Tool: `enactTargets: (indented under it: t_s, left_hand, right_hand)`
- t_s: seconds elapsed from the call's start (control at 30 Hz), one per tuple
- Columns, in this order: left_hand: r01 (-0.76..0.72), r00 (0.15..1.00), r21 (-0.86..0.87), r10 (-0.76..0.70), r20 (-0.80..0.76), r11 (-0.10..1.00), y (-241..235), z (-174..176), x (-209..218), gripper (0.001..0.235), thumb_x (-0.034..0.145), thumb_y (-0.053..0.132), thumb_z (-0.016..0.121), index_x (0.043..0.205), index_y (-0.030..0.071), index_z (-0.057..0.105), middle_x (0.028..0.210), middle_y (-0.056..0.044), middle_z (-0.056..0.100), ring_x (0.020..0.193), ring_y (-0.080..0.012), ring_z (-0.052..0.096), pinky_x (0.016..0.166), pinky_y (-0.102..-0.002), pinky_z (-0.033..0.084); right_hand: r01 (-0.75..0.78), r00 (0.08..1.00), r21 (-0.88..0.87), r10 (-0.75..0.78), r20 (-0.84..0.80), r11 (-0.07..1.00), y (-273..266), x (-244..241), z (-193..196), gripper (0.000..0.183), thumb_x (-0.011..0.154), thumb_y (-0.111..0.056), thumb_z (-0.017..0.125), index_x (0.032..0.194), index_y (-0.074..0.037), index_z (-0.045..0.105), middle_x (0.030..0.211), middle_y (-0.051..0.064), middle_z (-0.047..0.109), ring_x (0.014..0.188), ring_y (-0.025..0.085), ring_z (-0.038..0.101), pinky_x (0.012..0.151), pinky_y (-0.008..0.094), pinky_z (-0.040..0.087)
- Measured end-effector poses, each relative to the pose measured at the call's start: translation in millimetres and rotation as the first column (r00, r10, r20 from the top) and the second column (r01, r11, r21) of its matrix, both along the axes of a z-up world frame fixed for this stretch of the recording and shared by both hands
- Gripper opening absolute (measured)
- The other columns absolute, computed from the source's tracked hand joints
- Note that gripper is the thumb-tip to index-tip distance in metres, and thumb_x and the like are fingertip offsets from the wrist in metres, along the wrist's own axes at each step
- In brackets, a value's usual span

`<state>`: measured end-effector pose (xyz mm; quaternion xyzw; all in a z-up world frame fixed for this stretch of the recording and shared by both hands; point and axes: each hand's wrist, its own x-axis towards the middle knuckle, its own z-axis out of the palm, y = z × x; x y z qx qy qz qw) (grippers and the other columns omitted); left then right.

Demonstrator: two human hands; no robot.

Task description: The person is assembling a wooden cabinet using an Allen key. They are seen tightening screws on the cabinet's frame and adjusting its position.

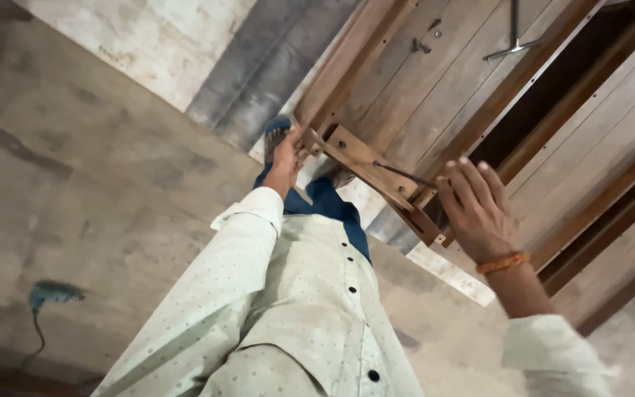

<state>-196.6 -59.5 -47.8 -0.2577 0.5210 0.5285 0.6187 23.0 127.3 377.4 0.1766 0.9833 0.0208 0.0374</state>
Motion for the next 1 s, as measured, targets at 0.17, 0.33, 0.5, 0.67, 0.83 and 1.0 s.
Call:
enactTargets:
  t_s: [0.17, 0.33, 0.5, 0.67, 0.83, 1.0]
  left_hand:
    - [-0.016, 0.991, -0.070, 0.006, -0.134, 0.997, 7.3, 12.2, -5.4, 0.045, 0.094, 0.050, 0.068, 0.123, 0.016, 0.069, 0.112, -0.003, 0.069, 0.087, -0.0153, 0.064, 0.076, -0.034, 0.054]
    - [-0.029, 0.984, -0.041, 0.022, -0.176, 0.999, -0.9, 28.1, -8.6, 0.038, 0.094, 0.048, 0.068, 0.113, 0.016, 0.067, 0.111, -0.003, 0.070, 0.087, -0.0161, 0.069, 0.072, -0.033, 0.058]
    - [0.063, 0.982, -0.140, -0.087, -0.168, 0.988, -15.6, 50.0, -19.3, 0.042, 0.095, 0.048, 0.065, 0.116, 0.011, 0.069, 0.101, -0.005, 0.077, 0.083, -0.0145, 0.075, 0.067, -0.028, 0.059]
    - [0.118, 0.966, -0.151, -0.149, -0.212, 0.981, -36.3, 40.7, -28.7, 0.047, 0.099, 0.046, 0.063, 0.123, 0.006, 0.069, 0.100, -0.006, 0.076, 0.083, -0.0162, 0.072, 0.069, -0.030, 0.059]
    - [0.207, 0.941, -0.187, -0.248, -0.229, 0.960, -34.5, 56.7, -46.8, 0.046, 0.099, 0.043, 0.060, 0.128, 0.008, 0.066, 0.105, -0.005, 0.076, 0.089, -0.0160, 0.073, 0.078, -0.030, 0.059]
    - [0.304, 0.895, -0.208, -0.353, -0.272, 0.930, -44.8, 38.2, -52.8, 0.047, 0.101, 0.043, 0.059, 0.127, 0.005, 0.066, 0.105, -0.006, 0.076, 0.092, -0.0174, 0.074, 0.082, -0.031, 0.060]
  right_hand:
    - [-0.293, 0.616, -0.220, 0.360, 0.700, 0.930, 29.8, 7.2, -49.3, 0.023, 0.092, -0.020, 0.067, 0.111, -0.008, 0.073, 0.109, 0.005, 0.073, 0.115, 0.023, 0.063, 0.106, 0.037, 0.047]
    - [-0.033, 0.430, -0.369, 0.347, 0.833, 0.929, 26.1, -61.0, -26.9, 0.017, 0.092, -0.027, 0.069, 0.100, -0.014, 0.073, 0.098, 0.007, 0.076, 0.101, 0.025, 0.072, 0.087, 0.037, 0.054]
    - [0.034, 0.501, -0.388, 0.321, 0.804, 0.921, 30.8, -42.5, -42.2, 0.019, 0.082, -0.027, 0.076, 0.097, -0.017, 0.073, 0.090, 0.007, 0.077, 0.091, 0.024, 0.074, 0.078, 0.036, 0.057]
    - [0.254, 0.489, -0.286, 0.132, 0.862, 0.924, 26.5, -37.3, -40.4, 0.019, 0.085, -0.037, 0.073, 0.094, -0.020, 0.074, 0.084, 0.005, 0.076, 0.082, 0.023, 0.075, 0.070, 0.037, 0.057]
    - [0.466, 0.558, -0.229, -0.084, 0.826, 0.854, 18.0, -32.9, -28.2, 0.024, 0.080, -0.040, 0.074, 0.097, -0.023, 0.073, 0.078, 0.005, 0.076, 0.076, 0.027, 0.074, 0.067, 0.041, 0.054]
    - [0.732, 0.598, -0.195, -0.478, 0.643, 0.653, -1.9, -6.5, -42.9, 0.042, 0.077, -0.046, 0.077, 0.116, -0.029, 0.075, 0.081, 0.009, 0.077, 0.076, 0.031, 0.072, 0.069, 0.045, 0.055]
